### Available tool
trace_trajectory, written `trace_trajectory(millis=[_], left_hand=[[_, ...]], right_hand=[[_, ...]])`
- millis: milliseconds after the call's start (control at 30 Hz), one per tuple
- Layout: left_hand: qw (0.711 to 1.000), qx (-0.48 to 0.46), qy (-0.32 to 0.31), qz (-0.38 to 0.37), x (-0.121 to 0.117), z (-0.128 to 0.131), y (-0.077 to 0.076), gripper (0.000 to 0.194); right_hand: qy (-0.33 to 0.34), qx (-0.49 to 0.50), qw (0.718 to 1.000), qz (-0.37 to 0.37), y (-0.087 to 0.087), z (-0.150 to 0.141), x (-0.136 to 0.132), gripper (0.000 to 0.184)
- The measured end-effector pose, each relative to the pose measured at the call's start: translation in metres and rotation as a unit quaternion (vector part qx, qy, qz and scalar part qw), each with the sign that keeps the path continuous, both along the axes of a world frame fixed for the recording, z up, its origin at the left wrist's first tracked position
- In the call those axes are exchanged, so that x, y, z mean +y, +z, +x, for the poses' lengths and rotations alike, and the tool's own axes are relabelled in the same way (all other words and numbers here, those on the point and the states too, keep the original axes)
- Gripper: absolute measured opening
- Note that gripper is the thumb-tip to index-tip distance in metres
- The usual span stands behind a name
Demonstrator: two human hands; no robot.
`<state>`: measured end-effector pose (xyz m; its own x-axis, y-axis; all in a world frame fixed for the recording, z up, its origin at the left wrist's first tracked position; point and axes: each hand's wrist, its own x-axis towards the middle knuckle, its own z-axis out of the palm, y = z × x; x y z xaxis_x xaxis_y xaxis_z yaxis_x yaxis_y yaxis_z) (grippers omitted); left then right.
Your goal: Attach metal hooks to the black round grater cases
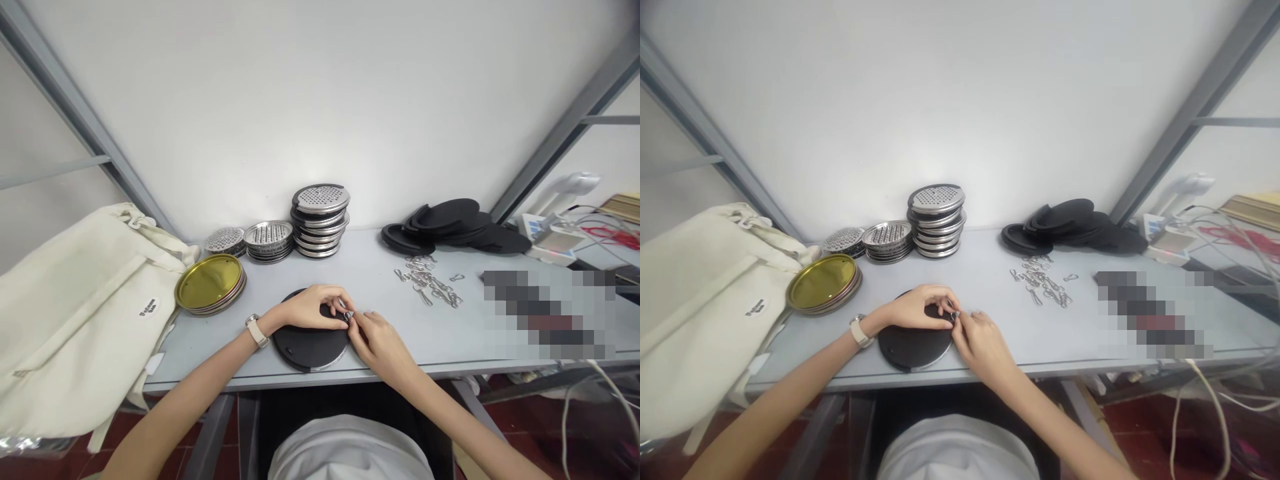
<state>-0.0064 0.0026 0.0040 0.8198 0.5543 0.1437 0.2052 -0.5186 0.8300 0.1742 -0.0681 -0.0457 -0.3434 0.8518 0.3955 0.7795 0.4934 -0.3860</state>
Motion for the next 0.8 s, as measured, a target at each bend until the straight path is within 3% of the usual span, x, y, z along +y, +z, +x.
trace_trajectory(millis=[800], left_hand=[[1.000, -0.012, -0.003, 0.001, 0.0004, -0.0009, -0.0021, 0.028]], right_hand=[[-0.012, -0.007, 1.000, -0.002, -0.0036, -0.0004, 0.0007, 0.023]])
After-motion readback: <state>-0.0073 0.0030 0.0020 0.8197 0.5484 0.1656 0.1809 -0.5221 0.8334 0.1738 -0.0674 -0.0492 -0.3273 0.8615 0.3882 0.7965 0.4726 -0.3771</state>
